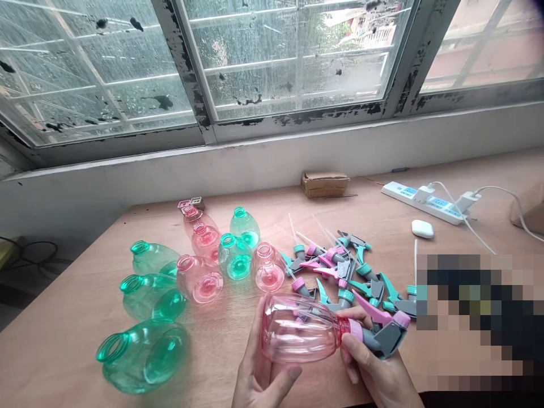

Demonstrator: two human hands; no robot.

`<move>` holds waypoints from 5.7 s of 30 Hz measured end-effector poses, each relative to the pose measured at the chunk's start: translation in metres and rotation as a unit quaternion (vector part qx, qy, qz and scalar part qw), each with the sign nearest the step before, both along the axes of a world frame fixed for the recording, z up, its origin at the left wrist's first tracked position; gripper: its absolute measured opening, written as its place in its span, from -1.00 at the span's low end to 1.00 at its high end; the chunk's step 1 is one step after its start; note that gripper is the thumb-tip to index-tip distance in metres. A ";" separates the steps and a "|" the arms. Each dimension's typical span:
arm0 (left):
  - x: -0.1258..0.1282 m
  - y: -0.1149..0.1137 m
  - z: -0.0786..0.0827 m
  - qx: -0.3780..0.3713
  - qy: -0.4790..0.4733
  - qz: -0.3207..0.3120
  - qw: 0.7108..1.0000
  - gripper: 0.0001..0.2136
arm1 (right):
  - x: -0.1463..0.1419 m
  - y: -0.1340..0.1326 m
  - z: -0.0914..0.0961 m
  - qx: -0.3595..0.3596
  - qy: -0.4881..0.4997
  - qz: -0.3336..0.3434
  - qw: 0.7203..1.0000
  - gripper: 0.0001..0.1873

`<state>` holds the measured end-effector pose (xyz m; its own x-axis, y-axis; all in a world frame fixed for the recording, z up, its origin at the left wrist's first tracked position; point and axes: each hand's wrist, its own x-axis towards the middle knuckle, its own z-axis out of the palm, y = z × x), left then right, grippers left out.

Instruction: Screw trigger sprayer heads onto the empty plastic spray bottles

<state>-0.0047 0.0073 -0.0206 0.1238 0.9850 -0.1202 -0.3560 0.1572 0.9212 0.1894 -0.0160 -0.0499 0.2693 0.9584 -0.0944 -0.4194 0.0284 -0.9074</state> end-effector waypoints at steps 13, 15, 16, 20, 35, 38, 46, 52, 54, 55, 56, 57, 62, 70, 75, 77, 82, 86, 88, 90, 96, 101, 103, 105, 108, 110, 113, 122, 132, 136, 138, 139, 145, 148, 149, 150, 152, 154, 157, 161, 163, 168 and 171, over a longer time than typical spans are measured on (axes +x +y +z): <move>0.003 0.000 0.008 0.005 0.007 -0.009 1.000 -0.20 | 0.001 -0.002 -0.004 -0.004 -0.005 0.009 1.000 -0.55; 0.003 0.001 0.012 0.003 0.033 0.007 0.999 -0.27 | 0.001 -0.002 -0.004 -0.002 -0.006 0.013 1.000 -0.58; 0.004 0.001 0.013 0.001 0.045 0.013 0.999 -0.29 | 0.002 -0.002 -0.003 0.000 -0.006 0.014 1.000 -0.59; 0.006 0.001 0.019 -0.009 0.037 0.000 0.999 -0.25 | 0.001 -0.002 -0.001 -0.003 -0.004 0.010 1.000 -0.57; 0.002 -0.001 0.008 -0.006 0.034 -0.007 0.999 -0.24 | 0.000 -0.002 0.000 -0.007 0.000 0.002 1.000 -0.55; 0.002 0.001 0.009 -0.007 0.041 -0.002 0.999 -0.30 | 0.001 -0.002 -0.002 -0.004 -0.004 0.001 1.000 -0.57; 0.003 0.002 0.014 -0.010 -0.020 -0.030 0.999 -0.27 | 0.000 0.000 0.000 -0.002 0.004 -0.006 1.000 -0.54; 0.002 -0.003 0.006 0.019 -0.015 -0.027 0.999 -0.23 | 0.001 -0.001 0.000 0.002 -0.008 0.003 1.000 -0.57; 0.003 -0.003 0.005 0.021 -0.005 -0.023 0.999 -0.14 | 0.002 -0.002 -0.001 -0.002 -0.012 0.009 1.000 -0.56; 0.003 -0.002 0.005 0.018 0.001 -0.023 1.000 -0.09 | 0.002 -0.002 -0.001 -0.006 -0.014 0.010 1.000 -0.56; 0.003 -0.001 0.005 0.012 0.005 -0.022 1.000 -0.05 | 0.002 -0.002 -0.001 -0.007 -0.014 0.012 1.000 -0.56; 0.003 0.000 0.006 0.006 0.007 -0.021 1.000 -0.01 | 0.002 -0.002 -0.002 -0.007 -0.014 0.013 1.000 -0.56; 0.001 0.002 0.005 -0.024 0.004 -0.026 0.999 0.02 | 0.002 -0.001 -0.001 0.004 -0.012 0.018 1.000 -0.56; 0.010 -0.003 -0.016 0.062 0.051 0.022 0.997 -0.15 | 0.002 -0.002 0.000 -0.006 -0.006 0.006 1.000 -0.58; 0.007 -0.002 -0.019 0.089 0.064 0.017 0.994 -0.15 | 0.002 -0.002 0.002 -0.003 -0.025 0.017 1.000 -0.58; 0.003 -0.001 -0.016 0.077 0.038 -0.002 0.996 -0.16 | 0.002 -0.002 0.003 -0.002 -0.024 0.022 0.999 -0.58; 0.001 0.003 -0.002 0.043 0.041 0.015 0.998 -0.36 | 0.002 -0.001 0.001 0.001 -0.013 0.017 1.000 -0.59; 0.007 0.002 0.005 0.029 0.026 0.019 0.999 -0.30 | 0.002 -0.001 0.000 -0.005 -0.004 -0.004 1.000 -0.59; 0.008 0.001 0.003 0.027 0.016 0.018 0.999 -0.31 | 0.001 -0.001 0.000 -0.002 -0.004 0.000 1.000 -0.59; 0.008 0.000 -0.002 0.022 0.021 0.016 0.999 -0.32 | 0.001 -0.001 0.001 0.002 -0.006 0.006 1.000 -0.59; 0.004 0.000 -0.015 0.025 0.038 0.019 0.999 0.01 | 0.002 -0.001 -0.001 0.001 -0.016 0.017 1.000 -0.59; 0.003 0.005 0.000 0.028 0.015 -0.010 0.999 -0.20 | 0.002 -0.001 -0.001 0.002 -0.013 0.012 1.000 -0.55; 0.004 0.006 0.004 0.024 0.026 0.006 0.999 -0.27 | 0.002 -0.001 -0.001 0.001 -0.008 0.008 1.000 -0.54; 0.004 0.007 0.005 0.019 0.048 0.033 0.998 -0.33 | 0.001 -0.001 -0.001 -0.002 -0.004 0.002 1.000 -0.55; 0.002 0.006 0.002 0.018 0.041 0.041 0.998 -0.32 | 0.001 -0.001 0.000 -0.004 0.004 -0.001 1.000 -0.57; 0.000 0.005 0.000 0.006 0.010 0.016 1.000 -0.30 | 0.002 -0.001 0.001 -0.003 0.019 0.001 1.000 -0.59; -0.001 0.004 0.001 -0.014 -0.016 -0.011 1.000 -0.32 | 0.003 -0.001 0.001 0.007 0.044 0.000 0.999 -0.58; 0.002 0.003 -0.001 0.028 -0.001 -0.004 1.000 -0.10 | 0.003 0.000 0.000 0.007 0.018 0.026 0.999 -0.58; 0.007 -0.002 -0.007 0.016 0.057 -0.003 0.998 -0.01 | 0.001 -0.001 0.000 -0.001 0.030 0.005 1.000 -0.63; 0.006 -0.002 -0.010 0.030 0.051 0.008 0.998 0.10 | 0.001 -0.002 0.000 0.000 0.005 0.005 1.000 -0.62; 0.005 -0.001 -0.008 0.019 0.055 0.005 0.998 0.04 | 0.001 -0.003 0.000 -0.003 -0.005 0.005 1.000 -0.61; 0.004 0.000 -0.007 0.014 0.061 0.003 0.998 -0.02 | 0.001 -0.003 0.000 -0.003 -0.007 0.004 1.000 -0.60; 0.008 0.000 -0.002 0.030 0.089 0.015 0.996 -0.10 | 0.000 -0.001 0.005 -0.003 0.030 -0.008 1.000 -0.60; 0.009 -0.001 -0.001 0.021 0.079 0.007 0.997 -0.10 | -0.001 0.000 0.006 -0.002 0.029 -0.014 0.999 -0.61; 0.009 -0.001 0.000 0.020 0.071 0.007 0.997 -0.09 | -0.001 0.000 0.005 -0.002 0.026 -0.016 1.000 -0.61; 0.008 -0.001 0.000 0.018 0.059 0.006 0.998 -0.06 | -0.001 0.000 0.005 -0.002 0.021 -0.018 1.000 -0.59; 0.006 0.000 0.003 0.013 0.026 -0.004 1.000 0.02 | -0.001 0.000 0.003 -0.002 0.013 -0.024 1.000 -0.56; 0.004 0.002 0.008 0.005 0.002 -0.021 1.000 0.05 | -0.001 0.000 0.001 0.001 0.012 -0.028 1.000 -0.54; 0.004 0.003 0.013 -0.006 0.015 -0.035 0.999 -0.04 | -0.001 0.000 0.000 -0.001 0.011 -0.032 0.999 -0.52; 0.005 0.000 0.010 -0.007 0.041 -0.029 0.999 -0.14 | -0.002 0.000 0.002 0.001 0.011 -0.043 0.999 -0.52; 0.005 -0.002 0.007 0.000 0.043 -0.030 0.999 -0.12 | -0.003 0.000 0.002 0.002 0.015 -0.047 0.999 -0.52; 0.005 -0.004 0.003 0.002 0.049 -0.038 0.998 -0.09 | -0.003 -0.001 0.004 -0.001 0.015 -0.042 0.999 -0.51; 0.005 -0.005 0.002 0.009 0.055 -0.030 0.998 -0.06 | -0.002 -0.001 0.005 -0.006 0.023 -0.035 0.999 -0.45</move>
